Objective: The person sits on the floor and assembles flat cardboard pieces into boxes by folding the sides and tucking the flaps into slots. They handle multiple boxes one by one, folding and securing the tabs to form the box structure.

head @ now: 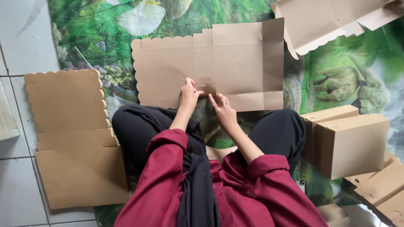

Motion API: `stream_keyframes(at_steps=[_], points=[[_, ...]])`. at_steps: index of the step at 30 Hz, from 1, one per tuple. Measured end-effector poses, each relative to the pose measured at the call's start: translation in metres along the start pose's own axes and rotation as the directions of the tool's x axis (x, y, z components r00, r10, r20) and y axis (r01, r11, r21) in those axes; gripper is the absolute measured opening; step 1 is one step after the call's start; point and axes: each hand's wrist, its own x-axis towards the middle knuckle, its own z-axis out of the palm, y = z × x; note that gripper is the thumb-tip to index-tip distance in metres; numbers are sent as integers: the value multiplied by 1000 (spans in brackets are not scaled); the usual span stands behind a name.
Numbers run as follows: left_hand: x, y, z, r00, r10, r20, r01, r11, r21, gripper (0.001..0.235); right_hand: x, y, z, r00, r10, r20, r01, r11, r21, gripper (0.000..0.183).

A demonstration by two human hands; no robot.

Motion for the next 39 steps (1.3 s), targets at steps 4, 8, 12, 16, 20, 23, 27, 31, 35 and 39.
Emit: stream_keyframes(at_steps=[4, 8, 12, 16, 20, 23, 27, 31, 35, 39], points=[[-37, 1, 13, 846, 479, -236, -331, 817, 473, 59, -2, -5, 29, 999, 46, 1, -46, 999, -10, 65], [-67, -28, 43, 591, 777, -217, -471, 550, 690, 42, -4, -7, 56, 994, -39, -98, 26, 992, -122, 57], [-57, -58, 76, 638, 755, -150, -417, 502, 758, 66, 8, -11, 16, 978, -185, -96, 165, 969, -184, 50], [-52, -56, 85, 639, 752, -159, -388, 494, 778, 57, 8, -18, 14, 996, 32, -83, -38, 997, -64, 54], [-58, -33, 73, 822, 569, -17, -373, 561, 739, 55, 12, 2, 24, 951, 164, 261, -199, 974, 112, 67], [-63, -4, 54, 934, 300, 191, -341, 605, 720, 56, 10, 14, 17, 941, 159, 297, -206, 969, 134, 74], [-65, 9, 41, 945, 157, 288, -318, 658, 683, 63, -3, 22, 22, 976, 120, 180, -141, 985, 104, 77], [-60, 1, 46, 941, 167, 294, -328, 660, 676, 66, -8, 19, 23, 961, 170, 220, -187, 981, 59, 76], [-64, 4, 41, 941, 148, 304, -321, 674, 665, 75, 6, 9, 19, 934, 234, 271, -249, 968, 23, 66], [-65, -3, 40, 934, 171, 312, -321, 784, 531, 95, 15, 13, -3, 853, 263, 451, -354, 926, 130, 61]])
